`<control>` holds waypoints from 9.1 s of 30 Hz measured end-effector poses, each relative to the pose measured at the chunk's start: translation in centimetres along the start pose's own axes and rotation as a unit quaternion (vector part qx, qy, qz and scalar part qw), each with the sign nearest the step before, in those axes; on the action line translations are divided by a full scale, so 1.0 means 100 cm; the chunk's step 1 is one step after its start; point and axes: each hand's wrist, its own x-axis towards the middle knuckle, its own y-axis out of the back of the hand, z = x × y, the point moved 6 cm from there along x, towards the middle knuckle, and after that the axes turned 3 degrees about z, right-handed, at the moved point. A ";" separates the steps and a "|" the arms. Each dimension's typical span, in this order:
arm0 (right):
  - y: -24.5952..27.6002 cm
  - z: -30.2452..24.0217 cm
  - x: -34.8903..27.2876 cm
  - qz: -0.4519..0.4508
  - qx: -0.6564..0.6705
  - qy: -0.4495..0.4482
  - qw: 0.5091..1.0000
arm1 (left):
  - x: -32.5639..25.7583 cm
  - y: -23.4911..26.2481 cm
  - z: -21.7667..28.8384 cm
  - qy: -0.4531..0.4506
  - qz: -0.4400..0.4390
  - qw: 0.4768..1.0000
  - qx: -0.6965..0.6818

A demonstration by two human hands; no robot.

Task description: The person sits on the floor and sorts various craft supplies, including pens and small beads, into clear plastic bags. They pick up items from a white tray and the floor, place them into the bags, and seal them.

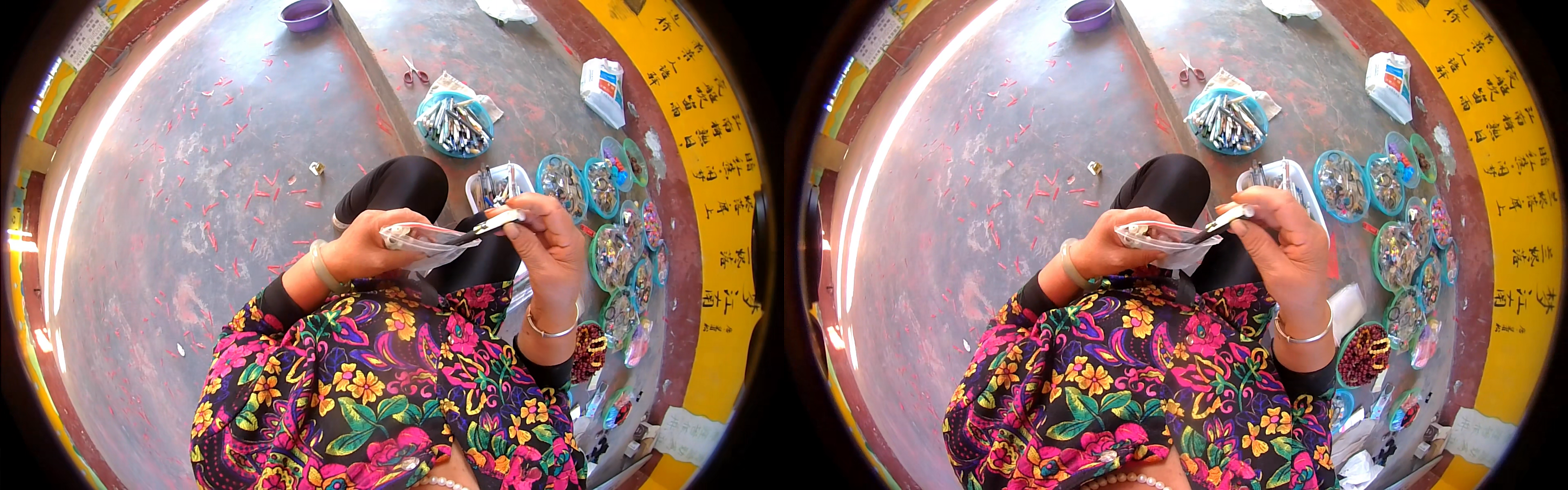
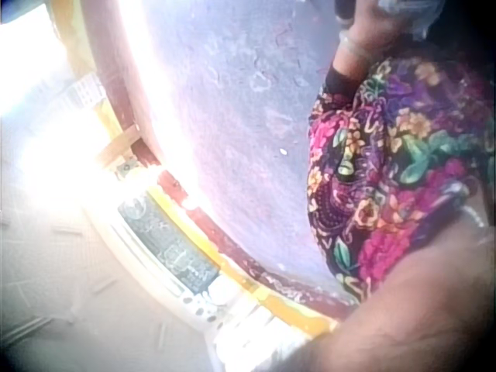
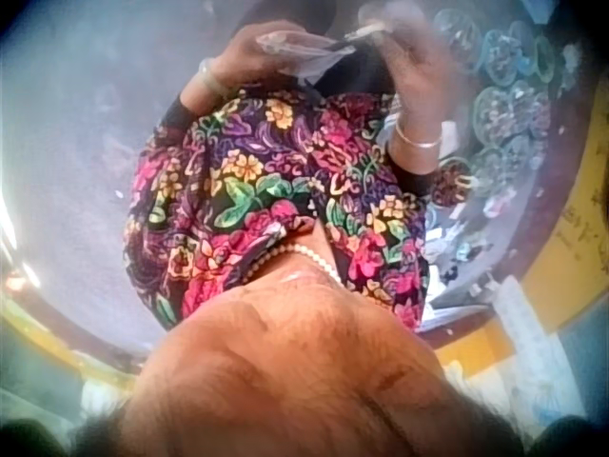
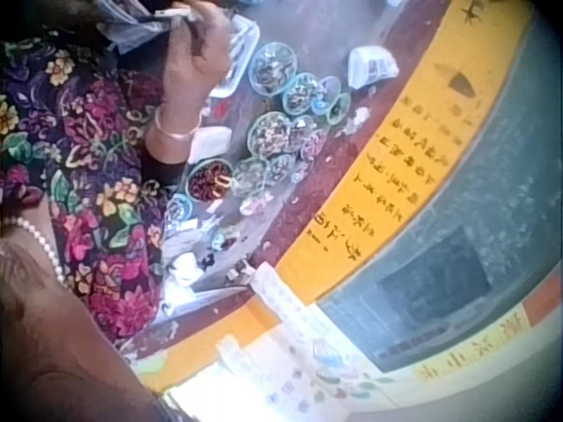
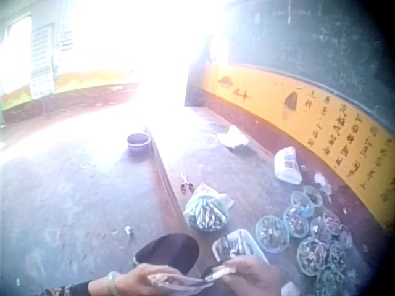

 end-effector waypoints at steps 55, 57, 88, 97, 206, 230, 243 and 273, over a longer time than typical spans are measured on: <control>-0.032 0.081 -0.019 -0.034 0.063 -0.172 0.983 | -0.003 0.016 -0.004 0.084 0.133 0.957 -0.243; -0.034 0.087 -0.021 -0.090 -0.015 -0.149 0.985 | -0.001 0.016 -0.008 0.088 0.131 0.955 -0.251; -0.051 0.135 -0.040 -0.209 -0.258 0.035 0.943 | 0.003 0.017 -0.034 0.116 0.077 0.970 -0.200; 0.012 0.110 -0.028 -0.099 -0.153 0.017 0.983 | 0.005 0.028 -0.020 0.073 0.131 0.974 -0.169; -0.024 0.000 0.022 -0.136 -0.056 -0.061 0.987 | 0.003 0.014 0.008 0.050 -0.008 0.993 -0.108; -0.031 0.044 0.003 0.025 -0.111 0.001 0.993 | 0.001 0.021 -0.012 0.074 0.035 0.982 -0.171; -0.030 0.053 -0.005 -0.011 -0.058 -0.055 0.997 | 0.000 0.023 -0.012 0.072 0.040 0.979 -0.185; 0.217 0.212 -0.071 0.377 -0.106 -0.179 0.902 | 0.002 0.025 -0.005 0.076 0.051 0.987 -0.131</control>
